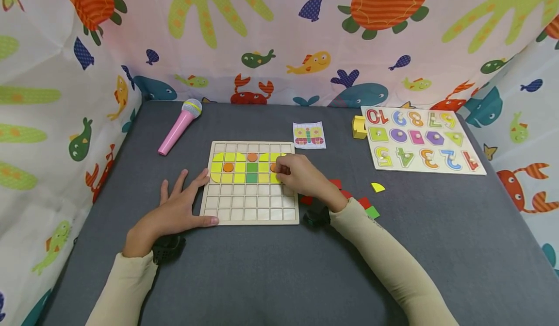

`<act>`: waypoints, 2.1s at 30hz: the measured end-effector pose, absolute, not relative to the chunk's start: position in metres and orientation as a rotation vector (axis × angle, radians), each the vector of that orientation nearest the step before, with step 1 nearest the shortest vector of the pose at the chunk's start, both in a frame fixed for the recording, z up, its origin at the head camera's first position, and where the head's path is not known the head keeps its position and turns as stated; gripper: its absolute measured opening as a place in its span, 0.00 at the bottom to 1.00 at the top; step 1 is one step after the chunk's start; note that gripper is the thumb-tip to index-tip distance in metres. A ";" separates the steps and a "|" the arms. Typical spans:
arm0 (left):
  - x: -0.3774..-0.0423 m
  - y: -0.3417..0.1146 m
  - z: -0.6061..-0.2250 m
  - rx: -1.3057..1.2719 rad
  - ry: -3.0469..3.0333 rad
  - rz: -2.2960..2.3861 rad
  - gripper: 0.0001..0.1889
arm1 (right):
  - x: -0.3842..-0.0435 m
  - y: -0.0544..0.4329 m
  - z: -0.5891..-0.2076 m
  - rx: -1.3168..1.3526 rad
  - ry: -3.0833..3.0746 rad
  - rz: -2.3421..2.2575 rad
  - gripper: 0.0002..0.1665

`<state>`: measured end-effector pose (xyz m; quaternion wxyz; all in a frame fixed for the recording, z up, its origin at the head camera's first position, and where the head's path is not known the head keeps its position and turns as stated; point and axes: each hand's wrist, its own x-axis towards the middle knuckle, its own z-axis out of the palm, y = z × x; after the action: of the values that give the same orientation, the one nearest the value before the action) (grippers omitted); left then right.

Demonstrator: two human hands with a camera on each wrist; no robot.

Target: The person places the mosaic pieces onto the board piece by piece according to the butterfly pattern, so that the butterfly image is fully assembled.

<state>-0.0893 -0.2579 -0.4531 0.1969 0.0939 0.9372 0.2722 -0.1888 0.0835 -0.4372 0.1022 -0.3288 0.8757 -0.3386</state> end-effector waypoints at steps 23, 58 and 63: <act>-0.092 -0.256 -0.450 0.284 2.635 0.772 0.66 | -0.186 0.096 -0.432 -1.014 2.638 -0.986 0.05; -0.091 -0.261 -0.455 0.284 2.634 0.762 0.65 | -0.154 0.303 -0.417 -0.653 2.780 -0.772 0.11; -0.090 -0.261 -0.455 0.280 2.629 0.767 0.65 | -0.156 0.303 -0.424 -0.685 2.773 -0.735 0.11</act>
<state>-0.0901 -0.2606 -0.4549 0.1932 0.0999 0.9370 0.2734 -0.1557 0.3027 -0.4240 0.0962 -0.2314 0.9358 -0.2480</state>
